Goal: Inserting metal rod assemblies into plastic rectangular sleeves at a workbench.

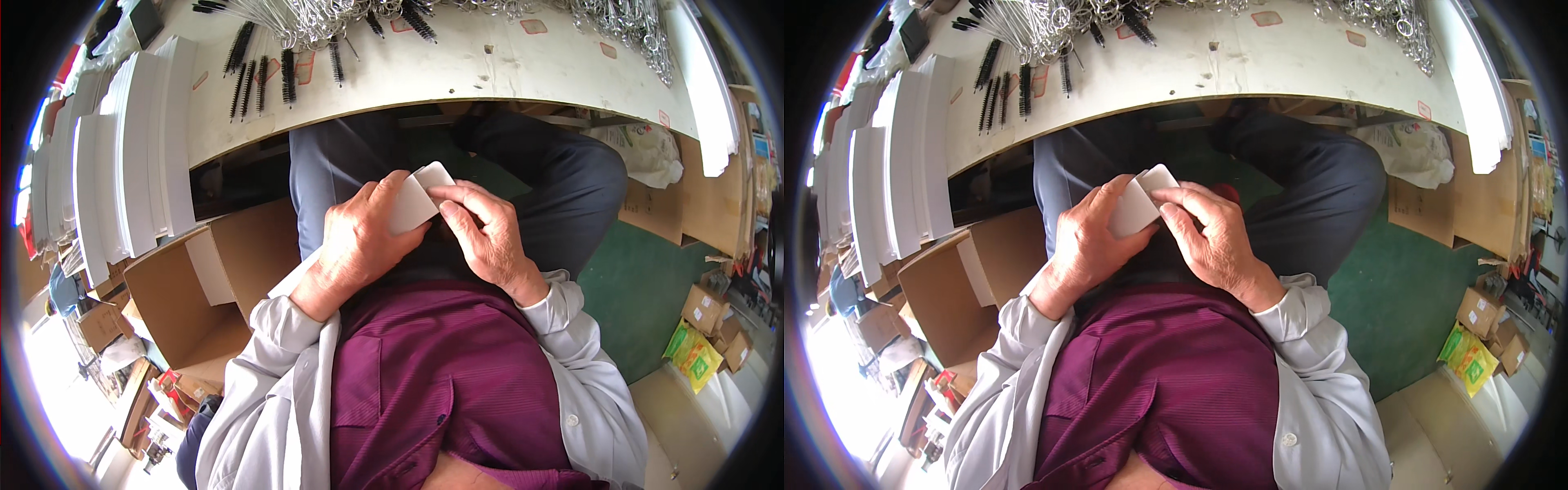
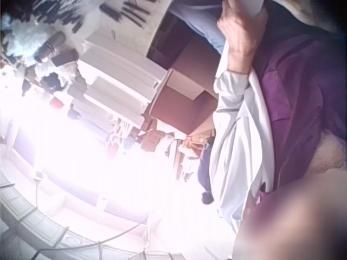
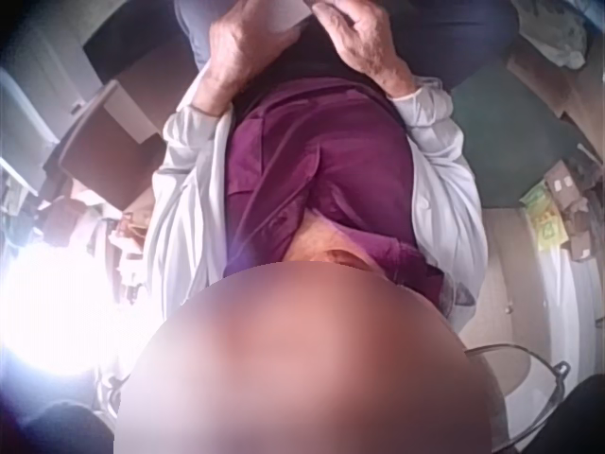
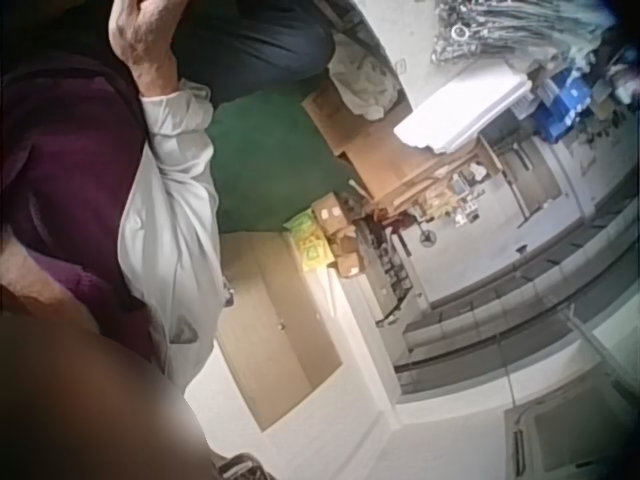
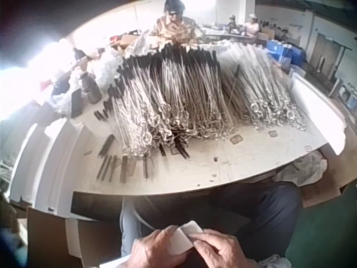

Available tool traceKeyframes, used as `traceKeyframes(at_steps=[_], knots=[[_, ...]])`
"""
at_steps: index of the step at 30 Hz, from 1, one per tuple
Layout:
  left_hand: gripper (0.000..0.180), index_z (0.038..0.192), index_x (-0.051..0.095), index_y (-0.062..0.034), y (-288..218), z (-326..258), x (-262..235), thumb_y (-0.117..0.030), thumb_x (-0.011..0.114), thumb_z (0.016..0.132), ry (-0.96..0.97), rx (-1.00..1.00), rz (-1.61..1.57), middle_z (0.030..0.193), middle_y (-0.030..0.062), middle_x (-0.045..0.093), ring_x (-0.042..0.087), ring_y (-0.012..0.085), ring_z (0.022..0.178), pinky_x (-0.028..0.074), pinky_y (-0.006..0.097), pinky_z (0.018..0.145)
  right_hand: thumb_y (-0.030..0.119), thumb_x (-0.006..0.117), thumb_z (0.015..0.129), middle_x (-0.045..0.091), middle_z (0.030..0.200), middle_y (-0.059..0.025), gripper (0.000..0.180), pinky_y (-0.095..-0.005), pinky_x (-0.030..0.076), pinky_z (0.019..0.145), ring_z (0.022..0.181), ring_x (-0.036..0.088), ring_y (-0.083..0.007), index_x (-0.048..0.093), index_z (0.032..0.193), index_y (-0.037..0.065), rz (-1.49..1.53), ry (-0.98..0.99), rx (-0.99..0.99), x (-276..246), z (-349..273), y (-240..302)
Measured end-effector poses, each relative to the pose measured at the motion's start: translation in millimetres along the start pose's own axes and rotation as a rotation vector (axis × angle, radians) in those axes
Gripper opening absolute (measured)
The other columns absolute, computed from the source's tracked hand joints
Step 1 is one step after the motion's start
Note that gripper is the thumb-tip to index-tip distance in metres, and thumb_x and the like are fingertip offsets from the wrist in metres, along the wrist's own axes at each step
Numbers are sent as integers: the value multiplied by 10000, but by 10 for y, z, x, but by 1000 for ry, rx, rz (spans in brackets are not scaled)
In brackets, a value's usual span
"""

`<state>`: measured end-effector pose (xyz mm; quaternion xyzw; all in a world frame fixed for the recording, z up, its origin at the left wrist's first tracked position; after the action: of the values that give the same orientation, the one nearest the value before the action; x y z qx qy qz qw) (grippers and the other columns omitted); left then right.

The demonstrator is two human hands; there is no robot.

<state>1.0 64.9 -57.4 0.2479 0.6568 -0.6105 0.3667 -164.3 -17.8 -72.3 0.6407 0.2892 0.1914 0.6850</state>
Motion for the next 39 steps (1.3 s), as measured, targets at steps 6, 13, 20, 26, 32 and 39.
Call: traceKeyframes(at_steps=[6, 13, 20, 26, 32, 39], knots=[[684, 1346, 600, -68, -7, -9, -26, -196, 910, 750, 37, -28, -77, 1104, 178, 735, 753, 352, 970, 624, 422, 810, 44, 590, 1048, 737, 953, -156, 195, -320, 574, 790, 862, 725, -220, 701, 1183, -43, 144, 145, 123, -38, -44, 37], [733, 1405, 556, -126, -27, -11, -15, -226, 912, 773, 64, -30, -166, 1119, 183, 734, 754, 369, 974, 629, 439, 813, -7, 563, 1039, 749, 984, -174, 188, -341, 583, 765, 873, 752, -252, 697, 1165, -45, 46, 238, -19, 8, -3, 69], [629, 1331, 574, -144, -49, 30, -37, -212, 892, 793, 105, -63, -183, 1117, 169, 730, 753, 374, 960, 629, 440, 798, 5, 592, 1040, 744, 931, -105, 289, -276, 559, 726, 784, 677, -115, 620, 1326, -27, 177, -5, 109, 85, -86, -35], [552, 1261, 574, -136, -1, 0, 38, -192, 874, 800, 135, -51, -122, 1112, 147, 721, 747, 371, 967, 624, 434, 783, 2, 652, 1003, 759, 908, -118, 270, -272, 555, 706, 786, 707, -122, 654, 1271, -28, 194, -14, 207, 126, -74, -119], [671, 1370, 462, -108, 16, -8, 28, -186, 843, 823, 83, -116, -182, 1021, 198, 735, 751, 409, 909, 622, 464, 756, 113, 682, 1005, 754, 918, -205, 226, -376, 575, 718, 820, 738, -351, 715, 1158, -49, -304, -1, -235, 142, 47, 198], [702, 1374, 442, -38, -25, -15, 59, -176, 835, 810, 7, -24, -102, 956, 207, 733, 754, 395, 841, 622, 469, 665, 80, 715, 993, 792, 933, -154, 155, -299, 605, 714, 819, 773, -169, 718, 1083, -47, 81, -40, 99, 235, 63, -21]])
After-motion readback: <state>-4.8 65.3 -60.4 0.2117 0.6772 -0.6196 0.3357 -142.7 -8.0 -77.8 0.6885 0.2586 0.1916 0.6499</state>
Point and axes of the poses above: each hand's wrist, its own z-axis towards the middle knuckle, its own x-axis out of the palm, y = z × x, the point moved 4 cm from there along z, towards the middle knuckle
